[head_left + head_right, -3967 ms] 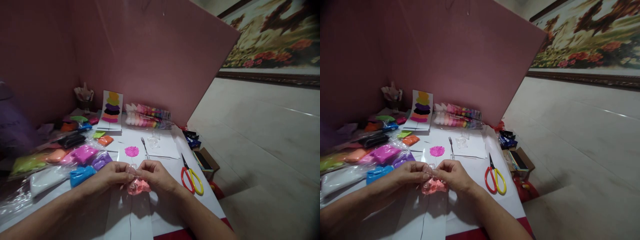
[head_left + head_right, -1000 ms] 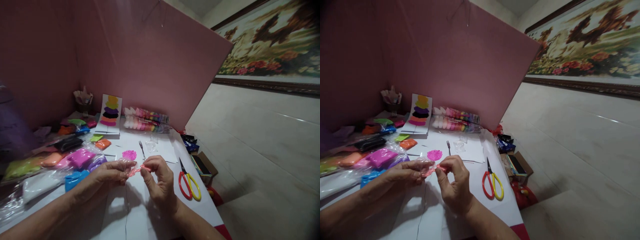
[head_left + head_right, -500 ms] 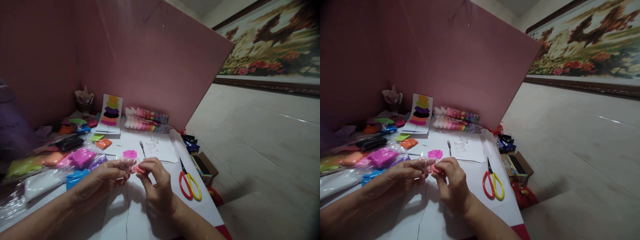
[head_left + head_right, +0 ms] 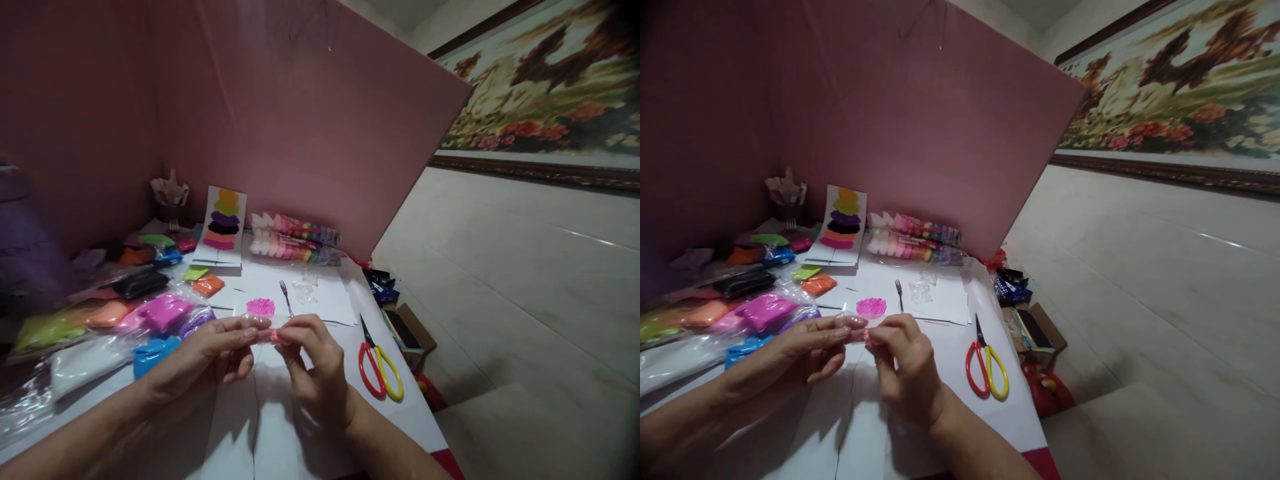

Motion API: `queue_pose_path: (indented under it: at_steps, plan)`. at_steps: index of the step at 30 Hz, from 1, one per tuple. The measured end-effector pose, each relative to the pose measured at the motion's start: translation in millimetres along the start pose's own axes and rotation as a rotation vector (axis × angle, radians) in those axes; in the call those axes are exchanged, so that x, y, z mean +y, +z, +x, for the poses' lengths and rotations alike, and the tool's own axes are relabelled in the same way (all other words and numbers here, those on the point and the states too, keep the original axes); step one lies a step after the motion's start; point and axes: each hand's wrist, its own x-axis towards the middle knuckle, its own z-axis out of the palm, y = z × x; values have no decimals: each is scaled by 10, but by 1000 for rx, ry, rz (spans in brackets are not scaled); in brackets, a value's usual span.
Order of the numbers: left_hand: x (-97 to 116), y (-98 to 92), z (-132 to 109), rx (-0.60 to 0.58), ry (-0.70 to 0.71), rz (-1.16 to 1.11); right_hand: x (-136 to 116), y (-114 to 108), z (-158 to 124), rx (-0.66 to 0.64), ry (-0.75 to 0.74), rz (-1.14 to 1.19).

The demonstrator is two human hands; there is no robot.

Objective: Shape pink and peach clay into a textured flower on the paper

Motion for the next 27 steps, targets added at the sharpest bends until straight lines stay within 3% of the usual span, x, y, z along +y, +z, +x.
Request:
queue_pose_path:
  at_steps: [3,5,11,17,23,27]
  plan:
    - [9,-3,8,-7,5,-9,-15,-28,31,159,134,79]
    - [11,-22,18,-3,12,-13,-21,-39,38,182,131,85]
    - [-4,-83,27,-56,-22,-74,-25,-20,13,-105,-191,-82]
    - [-5,-97,34,-36,-69,-141,-49,-52,17,129,-25,1]
    - [10,-76,13,-70,-55,-120,-9,-29,13,-41,-85,-93]
    - [13,-87,31,-60,-65,-123,-21,-39,35,64,21,5]
